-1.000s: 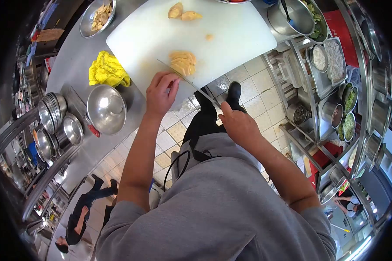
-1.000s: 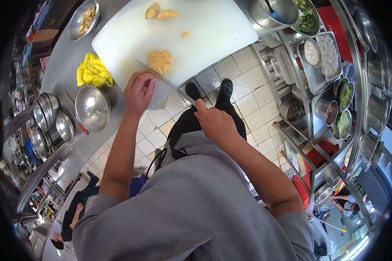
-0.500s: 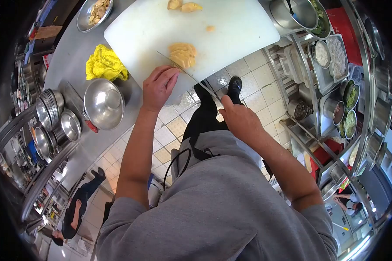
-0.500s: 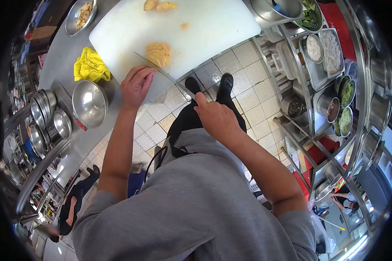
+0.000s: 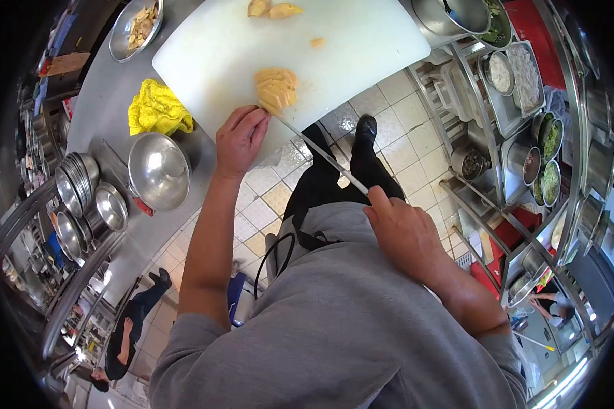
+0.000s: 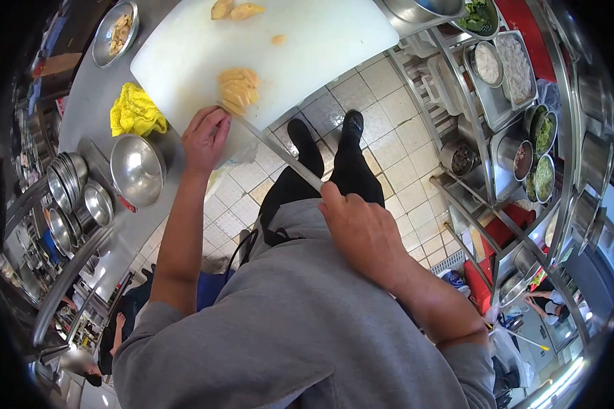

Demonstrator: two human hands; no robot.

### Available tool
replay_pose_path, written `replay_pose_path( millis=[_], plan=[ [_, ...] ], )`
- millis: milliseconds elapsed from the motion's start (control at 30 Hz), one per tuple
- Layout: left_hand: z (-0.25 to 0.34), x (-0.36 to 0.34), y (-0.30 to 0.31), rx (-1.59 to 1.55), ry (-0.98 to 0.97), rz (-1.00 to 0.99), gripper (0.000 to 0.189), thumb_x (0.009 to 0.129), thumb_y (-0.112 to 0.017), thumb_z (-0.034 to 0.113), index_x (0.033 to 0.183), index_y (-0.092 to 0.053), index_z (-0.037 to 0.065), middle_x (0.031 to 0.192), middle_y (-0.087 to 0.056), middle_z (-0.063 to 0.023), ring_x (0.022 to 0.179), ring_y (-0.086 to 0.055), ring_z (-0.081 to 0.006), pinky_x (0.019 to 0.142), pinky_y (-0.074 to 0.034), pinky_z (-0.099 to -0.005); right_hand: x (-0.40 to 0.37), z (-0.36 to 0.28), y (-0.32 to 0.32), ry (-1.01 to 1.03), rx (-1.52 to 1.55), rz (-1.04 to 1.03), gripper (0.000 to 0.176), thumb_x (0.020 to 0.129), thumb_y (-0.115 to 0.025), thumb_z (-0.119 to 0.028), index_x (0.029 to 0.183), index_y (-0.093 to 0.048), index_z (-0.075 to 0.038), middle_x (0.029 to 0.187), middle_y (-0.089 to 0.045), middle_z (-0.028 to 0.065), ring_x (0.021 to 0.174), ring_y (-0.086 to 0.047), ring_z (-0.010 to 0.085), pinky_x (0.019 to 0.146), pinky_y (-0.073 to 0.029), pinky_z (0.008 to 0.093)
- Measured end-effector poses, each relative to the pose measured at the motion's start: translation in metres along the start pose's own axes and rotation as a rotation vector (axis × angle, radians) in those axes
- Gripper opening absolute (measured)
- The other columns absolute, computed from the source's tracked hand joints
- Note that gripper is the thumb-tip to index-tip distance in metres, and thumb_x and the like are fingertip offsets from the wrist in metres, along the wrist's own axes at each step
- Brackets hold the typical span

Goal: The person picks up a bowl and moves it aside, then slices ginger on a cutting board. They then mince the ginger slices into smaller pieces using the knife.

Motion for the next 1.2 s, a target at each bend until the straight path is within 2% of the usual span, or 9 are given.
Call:
replay_pose_path(
  millis=[267,600,1000,1100,1200],
  plan=[
    [-0.001,0.0,-0.001,-0.019,-0.016,-0.008,0.019,0.082,-0.075,0.003,0.1,-0.069,0.008,0.094,-0.069,-0.0075,0.078,-0.068,-0.0242,0.068,-0.056,-0.0325,-0.005,0.005,-0.002,-0.07,0.042,-0.142,0.021,0.103,-0.048,-0.027,0.104,-0.043,-0.007,0.073,-0.062,0.0169,0.068,-0.067,0.0391,0.062,-0.055,0.0494],
    [-0.001,0.002,0.0,-0.037,-0.006,-0.023,0.019,0.083,-0.075,0.003,0.1,-0.069,0.008,0.095,-0.069,-0.008,0.079,-0.068,-0.0253,0.069,-0.056,-0.0336,0.011,0.007,-0.013,-0.08,0.091,-0.176,0.018,0.103,-0.049,-0.023,0.103,-0.043,-0.006,0.073,-0.065,0.0205,0.071,-0.068,0.0401,0.062,-0.055,0.0503],
    [-0.002,0.003,-0.001,-0.021,-0.009,-0.029,0.018,0.084,-0.074,0.004,0.1,-0.069,0.009,0.095,-0.069,-0.0074,0.079,-0.069,-0.0246,0.069,-0.057,-0.0334,0.025,0.013,-0.021,-0.026,0.038,-0.109,0.019,0.102,-0.052,-0.024,0.106,-0.044,-0.006,0.07,-0.063,0.0172,0.069,-0.068,0.0382,0.06,-0.054,0.0489],
    [-0.001,0.002,-0.001,-0.009,-0.012,-0.026,0.018,0.084,-0.074,0.004,0.101,-0.069,0.009,0.095,-0.069,-0.0072,0.079,-0.069,-0.0235,0.068,-0.057,-0.0328,0.031,0.017,-0.028,-0.078,0.073,-0.155,0.021,0.101,-0.052,-0.024,0.103,-0.041,-0.007,0.071,-0.063,0.0193,0.073,-0.065,0.0426,0.064,-0.05,0.0531],
    [-0.004,0.002,-0.001,-0.041,0.009,-0.025,0.018,0.084,-0.074,0.004,0.101,-0.069,0.008,0.096,-0.069,-0.0073,0.078,-0.069,-0.023,0.068,-0.057,-0.0326,0.038,0.011,-0.025,-0.005,0.026,-0.069,0.019,0.101,-0.053,-0.023,0.107,-0.044,-0.007,0.069,-0.063,0.0173,0.069,-0.068,0.0389,0.06,-0.053,0.0499]
  ],
)
Point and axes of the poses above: each hand's wrist, its own x-axis towards the middle knuckle, its own y-axis out of the back of the hand, z = x × y, the point moved 10 cm from there along x, towards the middle knuckle
